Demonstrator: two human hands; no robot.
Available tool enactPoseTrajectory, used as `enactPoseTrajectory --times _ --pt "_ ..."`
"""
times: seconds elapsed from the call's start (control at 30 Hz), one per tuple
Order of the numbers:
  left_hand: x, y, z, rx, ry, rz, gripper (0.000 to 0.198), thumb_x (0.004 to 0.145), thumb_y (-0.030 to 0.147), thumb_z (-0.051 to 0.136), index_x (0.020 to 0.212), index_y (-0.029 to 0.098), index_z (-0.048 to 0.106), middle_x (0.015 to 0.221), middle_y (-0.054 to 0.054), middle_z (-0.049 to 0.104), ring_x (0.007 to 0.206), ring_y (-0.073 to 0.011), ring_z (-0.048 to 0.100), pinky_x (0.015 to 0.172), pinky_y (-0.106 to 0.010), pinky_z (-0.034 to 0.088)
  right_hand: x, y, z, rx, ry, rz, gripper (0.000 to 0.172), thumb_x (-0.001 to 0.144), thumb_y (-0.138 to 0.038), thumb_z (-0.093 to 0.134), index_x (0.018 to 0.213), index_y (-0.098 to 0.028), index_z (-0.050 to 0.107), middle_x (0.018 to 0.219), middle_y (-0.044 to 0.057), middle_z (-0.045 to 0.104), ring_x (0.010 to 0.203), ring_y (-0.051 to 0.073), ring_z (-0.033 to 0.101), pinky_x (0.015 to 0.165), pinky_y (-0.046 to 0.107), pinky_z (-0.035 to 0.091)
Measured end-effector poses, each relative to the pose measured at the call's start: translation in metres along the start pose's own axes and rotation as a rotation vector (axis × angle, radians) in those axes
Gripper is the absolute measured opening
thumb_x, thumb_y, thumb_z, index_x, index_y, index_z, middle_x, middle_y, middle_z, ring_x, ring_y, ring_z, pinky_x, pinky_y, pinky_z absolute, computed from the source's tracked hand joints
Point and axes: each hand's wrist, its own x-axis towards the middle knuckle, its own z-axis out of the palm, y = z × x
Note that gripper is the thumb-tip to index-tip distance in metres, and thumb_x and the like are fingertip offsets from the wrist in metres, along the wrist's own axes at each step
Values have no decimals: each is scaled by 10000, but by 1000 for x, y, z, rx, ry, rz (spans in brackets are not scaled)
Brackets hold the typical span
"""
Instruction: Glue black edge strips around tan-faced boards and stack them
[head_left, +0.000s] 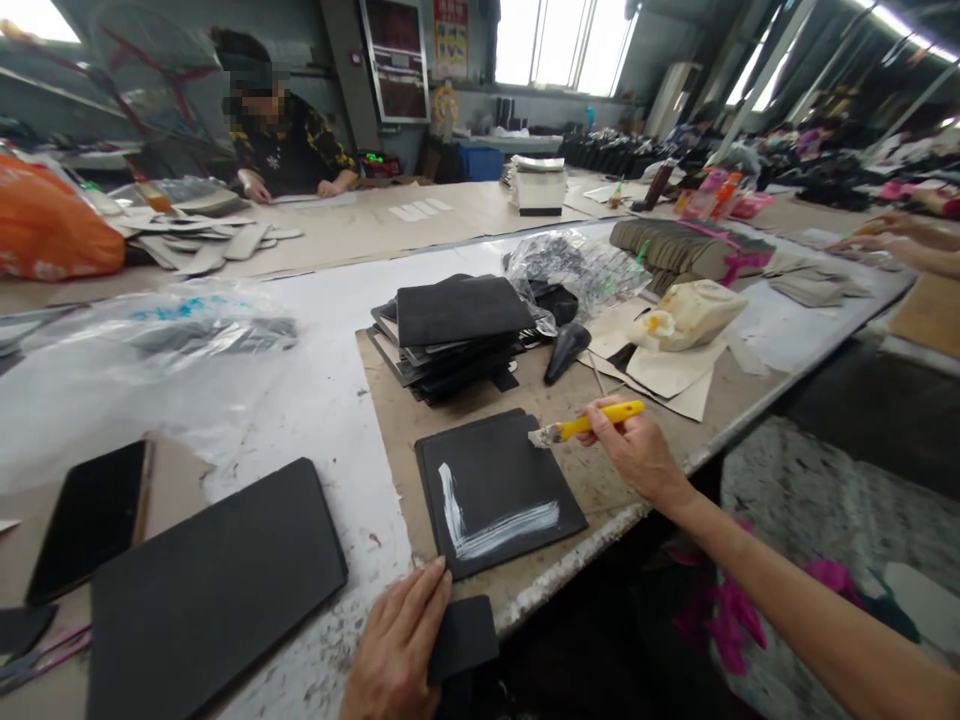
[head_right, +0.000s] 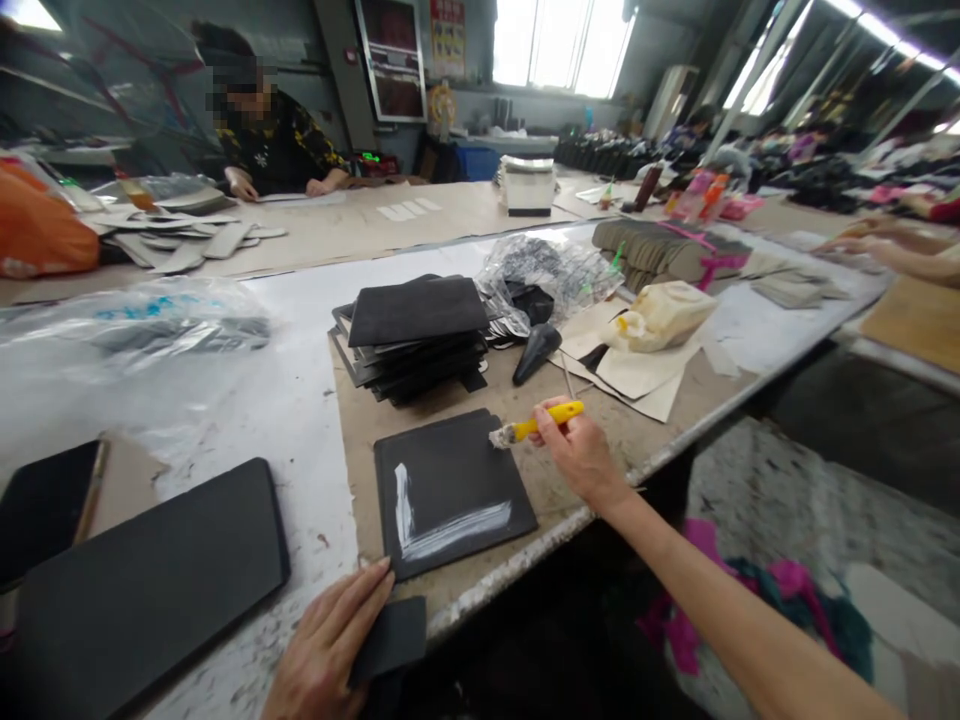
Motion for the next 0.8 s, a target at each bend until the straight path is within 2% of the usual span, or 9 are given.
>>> enactPoseTrajectory --times 0.1,0.23,0.3,0.43,0.53,0.67,0.8 --pt "1 1 -1 8 -3 3 633 608 -20 362 1218 101 481 1228 -104 560 1141 -235 480 935 -370 424 -12 -1 -10 -66 -91 42 342 779 -527 527 778 -187 564 652 24 623 583 172 632 567 251 505" --pt "1 2 -2 5 0 3 611 626 -23 368 1215 96 481 1227 -108 558 1140 -237 476 942 -375 408 -27 -13 -27 -129 -207 54 317 816 -482 488 723 -186 553 667 19 600 543 153 618 546 243 502" --pt "2 3 -3 -8 11 -7 615 622 -32 366 1213 94 481 1229 -111 554 1143 -239 470 947 -379 400 -26 -18 -28 -119 -195 44 308 821 -473 486 730 -186 551 658 17 598 547 153 618 560 246 508" --pt "6 6 -5 -30 49 -16 646 581 -60 348 1192 89 495 1209 -111 563 1130 -231 469 942 -372 398 -16 -16 -15 -64 -81 12 296 814 -474 503 829 -181 541 698 27 620 597 170 641 592 261 521" --pt "9 8 -7 -34 76 -17 637 582 -71 339 1176 89 507 1184 -110 576 1114 -228 473 933 -369 402 -22 -11 -11 -74 -123 12 283 818 -462 502 836 -183 540 741 27 614 613 172 652 580 255 523" --pt "10 8 -8 -47 87 -22 624 587 -69 345 1167 87 513 1177 -114 579 1100 -236 477 918 -381 415 -49 -15 -24 -117 -192 23 268 826 -437 494 765 -185 565 749 21 595 580 153 641 557 235 526" --pt "9 8 -7 -69 81 -32 596 611 -65 360 1166 90 514 1170 -120 580 1081 -247 487 902 -403 434 -61 -25 -34 -124 -156 27 258 815 -428 506 747 -187 569 715 10 589 532 137 624 526 219 521"
